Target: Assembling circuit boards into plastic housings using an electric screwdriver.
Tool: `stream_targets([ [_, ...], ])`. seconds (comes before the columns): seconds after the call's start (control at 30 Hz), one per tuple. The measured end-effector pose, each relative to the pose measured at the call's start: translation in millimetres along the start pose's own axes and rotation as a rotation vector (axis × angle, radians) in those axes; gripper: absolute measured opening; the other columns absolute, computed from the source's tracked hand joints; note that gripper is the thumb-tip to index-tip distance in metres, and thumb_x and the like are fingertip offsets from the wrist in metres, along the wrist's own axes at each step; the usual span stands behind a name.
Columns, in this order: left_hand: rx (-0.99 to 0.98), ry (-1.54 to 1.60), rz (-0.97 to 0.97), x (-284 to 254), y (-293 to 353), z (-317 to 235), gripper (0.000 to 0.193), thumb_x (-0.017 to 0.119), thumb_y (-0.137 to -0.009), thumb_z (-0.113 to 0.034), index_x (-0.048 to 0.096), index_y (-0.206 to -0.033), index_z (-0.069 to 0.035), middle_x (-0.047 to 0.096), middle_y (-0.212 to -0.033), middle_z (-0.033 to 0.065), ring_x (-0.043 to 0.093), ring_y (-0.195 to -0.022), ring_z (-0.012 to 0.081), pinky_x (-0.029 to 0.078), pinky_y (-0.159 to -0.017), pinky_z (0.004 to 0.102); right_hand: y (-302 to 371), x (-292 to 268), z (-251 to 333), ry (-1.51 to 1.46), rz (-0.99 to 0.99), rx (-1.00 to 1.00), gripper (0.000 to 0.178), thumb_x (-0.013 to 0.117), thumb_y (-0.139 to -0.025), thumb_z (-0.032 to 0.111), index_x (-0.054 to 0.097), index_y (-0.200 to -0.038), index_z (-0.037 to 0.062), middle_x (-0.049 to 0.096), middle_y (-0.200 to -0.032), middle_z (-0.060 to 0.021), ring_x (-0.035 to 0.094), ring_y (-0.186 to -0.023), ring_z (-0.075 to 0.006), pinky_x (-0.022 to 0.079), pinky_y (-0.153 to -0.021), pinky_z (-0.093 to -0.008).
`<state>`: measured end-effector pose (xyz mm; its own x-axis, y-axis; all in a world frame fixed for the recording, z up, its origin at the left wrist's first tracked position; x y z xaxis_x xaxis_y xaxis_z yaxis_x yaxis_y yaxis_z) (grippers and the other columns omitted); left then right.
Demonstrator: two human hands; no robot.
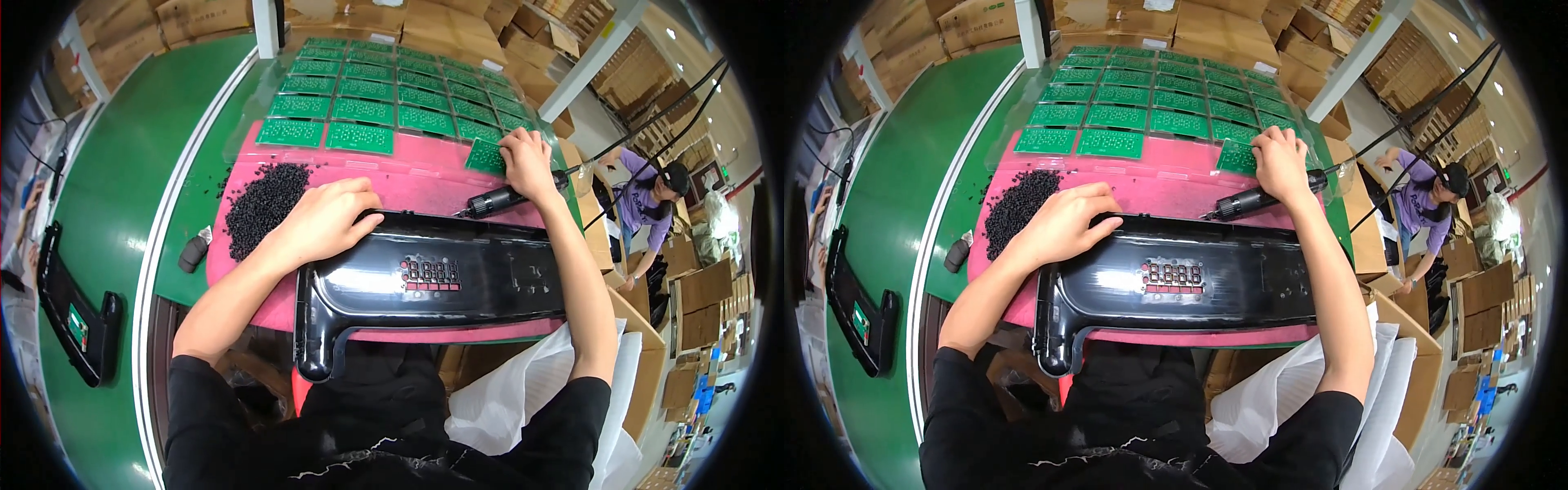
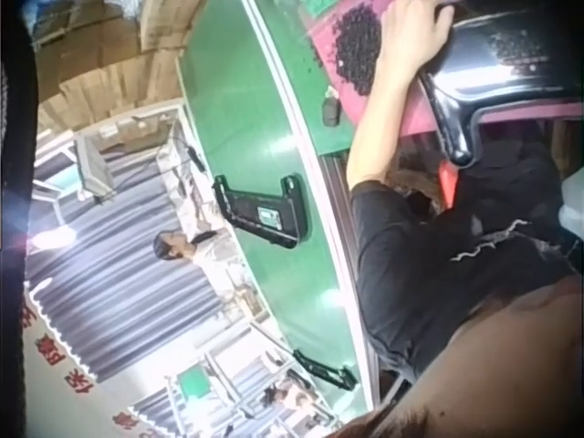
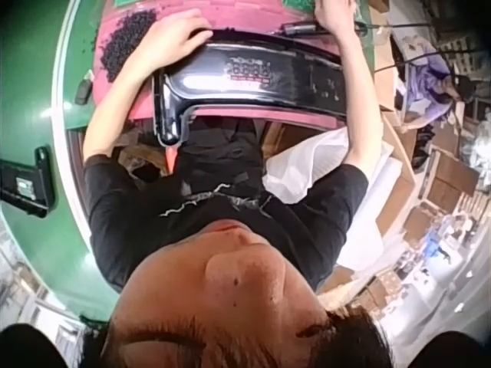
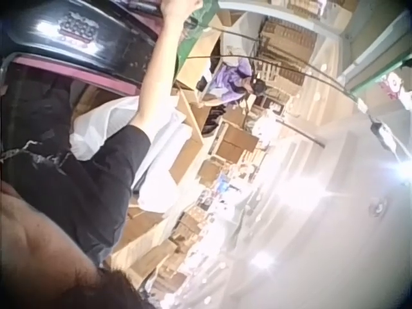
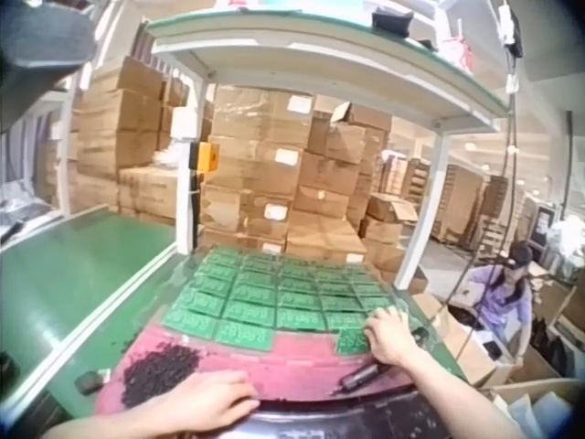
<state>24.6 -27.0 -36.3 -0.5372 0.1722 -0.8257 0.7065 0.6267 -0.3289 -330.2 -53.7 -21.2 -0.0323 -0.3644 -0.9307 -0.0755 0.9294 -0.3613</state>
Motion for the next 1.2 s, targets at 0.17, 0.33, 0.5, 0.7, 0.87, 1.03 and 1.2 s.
stream_targets([
  [0.17, 0.072, 0.001, -0.191, -4, -1, -7, 0.035, 0.068, -0.086, -0.023, 0.062, -0.113, -0.002, 0.061, -0.1, 0.0147, 0.059, -0.1, 0.0337, 0.047, -0.09, 0.0413, 19, -42, 36, -0.153, -0.407, -0.208, 0.018, 0.062, -0.083, 0.0, 0.069, -0.097, 0.0095, 0.059, -0.097, -0.0038, 0.053, -0.099, -0.026, 0.033, -0.092, -0.0413],
  [0.33, -0.062, 0.26, -0.211, -16, 5, -21, 0.065, 0.076, -0.079, -0.041, 0.057, -0.124, 0.002, 0.06, -0.113, 0.0171, 0.059, -0.107, 0.0277, 0.047, -0.094, 0.0382, 64, -101, 122, 0.01, -0.484, -0.588, 0.03, 0.066, -0.069, 0.01, 0.069, -0.098, 0.0126, 0.061, -0.095, 0.0001, 0.057, -0.092, -0.0184, 0.032, -0.091, -0.0398],
  [0.5, -0.189, 0.805, 0.112, -13, 4, -30, 0.061, 0.08, -0.075, -0.015, 0.056, -0.128, 0.001, 0.062, -0.116, 0.0071, 0.058, -0.104, 0.0136, 0.046, -0.095, 0.0315, 92, -102, 139, 0.069, -0.571, -0.716, 0.025, 0.068, -0.071, 0.017, 0.071, -0.095, 0.0136, 0.061, -0.095, 0.0033, 0.057, -0.089, -0.0124, 0.033, -0.087, -0.0374],
  [0.7, 0.221, 0.444, -0.066, -18, 0, -31, 0.07, 0.088, -0.062, -0.022, 0.06, -0.124, -0.003, 0.064, -0.111, 0.0111, 0.06, -0.093, 0.0216, 0.048, -0.078, 0.0313, 107, -109, 115, -0.719, -0.105, -0.071, 0.044, 0.078, -0.073, 0.012, 0.063, -0.114, 0.0052, 0.062, -0.102, -0.0114, 0.057, -0.095, -0.0254, 0.044, -0.086, -0.0356],
  [0.87, 0.371, 0.431, 0.123, -5, 6, -38, 0.064, 0.087, -0.064, -0.022, 0.062, -0.118, 0.002, 0.065, -0.105, 0.0135, 0.063, -0.094, 0.0297, 0.051, -0.081, 0.039, 146, -105, 111, -0.885, 0.276, 0.1, 0.013, 0.068, -0.082, 0.003, 0.065, -0.094, -0.0018, 0.065, -0.068, -0.0078, 0.063, -0.06, -0.0109, 0.049, -0.057, -0.0244],
  [1.03, 0.374, 0.427, 0.224, 4, 11, -39, 0.062, 0.086, -0.062, -0.02, 0.062, -0.115, 0.0, 0.066, -0.101, 0.0121, 0.064, -0.09, 0.0288, 0.052, -0.077, 0.0375, 170, -101, 105, -1.223, 0.538, 0.381, 0.016, 0.062, -0.086, -0.003, 0.062, -0.102, -0.0048, 0.069, -0.077, -0.0084, 0.066, -0.071, -0.0104, 0.052, -0.065, -0.0229],
  [1.2, 0.268, 0.237, 0.211, 4, 10, -37, 0.061, 0.085, -0.06, -0.021, 0.063, -0.113, -0.001, 0.066, -0.1, 0.0108, 0.065, -0.089, 0.0288, 0.053, -0.077, 0.0368, 162, -89, 100, -0.976, 0.443, 0.096, 0.064, 0.091, -0.061, 0.017, 0.058, -0.113, 0.0007, 0.064, -0.09, -0.0061, 0.058, -0.078, -0.0151, 0.05, -0.075, -0.029],
])
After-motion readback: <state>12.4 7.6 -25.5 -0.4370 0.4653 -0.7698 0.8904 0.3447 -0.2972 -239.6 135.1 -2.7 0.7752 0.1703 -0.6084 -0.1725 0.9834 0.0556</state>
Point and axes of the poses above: each hand's wrist, its own y-axis away from the middle knuckle, its own x-axis out of the palm, z = x × y, the point moved 1 cm from there along -y, towards the middle knuckle
